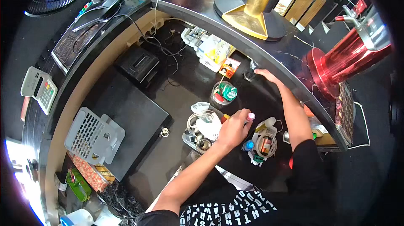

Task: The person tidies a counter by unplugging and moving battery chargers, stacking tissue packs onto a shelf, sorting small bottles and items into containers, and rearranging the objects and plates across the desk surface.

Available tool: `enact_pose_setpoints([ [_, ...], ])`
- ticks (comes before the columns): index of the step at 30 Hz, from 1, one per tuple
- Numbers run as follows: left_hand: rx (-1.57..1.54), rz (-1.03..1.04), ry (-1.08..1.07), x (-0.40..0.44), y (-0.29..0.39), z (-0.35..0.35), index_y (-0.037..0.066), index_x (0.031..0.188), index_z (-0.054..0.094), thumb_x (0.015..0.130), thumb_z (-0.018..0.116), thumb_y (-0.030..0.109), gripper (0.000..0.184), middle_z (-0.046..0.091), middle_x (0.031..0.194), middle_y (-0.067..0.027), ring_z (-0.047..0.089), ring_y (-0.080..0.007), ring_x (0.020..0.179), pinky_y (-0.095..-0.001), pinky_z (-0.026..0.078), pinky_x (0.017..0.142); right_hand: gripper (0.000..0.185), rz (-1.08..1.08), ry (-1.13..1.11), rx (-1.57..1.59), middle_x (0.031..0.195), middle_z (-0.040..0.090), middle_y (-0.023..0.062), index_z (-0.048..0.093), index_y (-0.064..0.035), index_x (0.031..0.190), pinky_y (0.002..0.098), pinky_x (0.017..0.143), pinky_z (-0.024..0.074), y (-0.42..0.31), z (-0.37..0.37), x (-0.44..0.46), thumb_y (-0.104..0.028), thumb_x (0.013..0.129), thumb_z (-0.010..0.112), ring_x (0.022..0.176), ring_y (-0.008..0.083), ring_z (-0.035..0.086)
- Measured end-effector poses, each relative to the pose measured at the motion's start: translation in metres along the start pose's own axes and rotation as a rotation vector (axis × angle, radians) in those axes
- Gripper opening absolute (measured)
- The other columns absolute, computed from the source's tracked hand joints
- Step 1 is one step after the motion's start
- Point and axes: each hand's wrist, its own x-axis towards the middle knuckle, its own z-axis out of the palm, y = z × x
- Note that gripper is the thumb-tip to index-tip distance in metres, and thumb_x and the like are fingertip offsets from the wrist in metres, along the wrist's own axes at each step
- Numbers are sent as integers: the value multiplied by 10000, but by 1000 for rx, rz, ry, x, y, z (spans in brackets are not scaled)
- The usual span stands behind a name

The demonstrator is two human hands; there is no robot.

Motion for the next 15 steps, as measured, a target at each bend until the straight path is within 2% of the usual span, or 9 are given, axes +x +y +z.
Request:
enact_pose_setpoints([
  [4, 0, 28, 37, 1, -5, 5, 65, 1089, 539, 849, 667, 146, 284, 655, 1004, -150, 648, -380, 873, -461, 529, 707, 707, -47, 203, -32, 1331, 547, 189, 521, -71, 1327, 405, 1002, 403, 13, 22, 56, -416, 753, 748, 1181, 338, 539],
  [15, 5, 5, 54, 0, -3, 9, 48, 1101, 558, 847, 685, 138, 298, 666, 967, -158, 669, -347, 842, -426, 541, 690, 641, -23, 271, 17, 1279, 567, 184, 518, -71, 1301, 413, 924, 452, 32, 64, 100, -299, 747, 745, 1101, 309, 573],
])
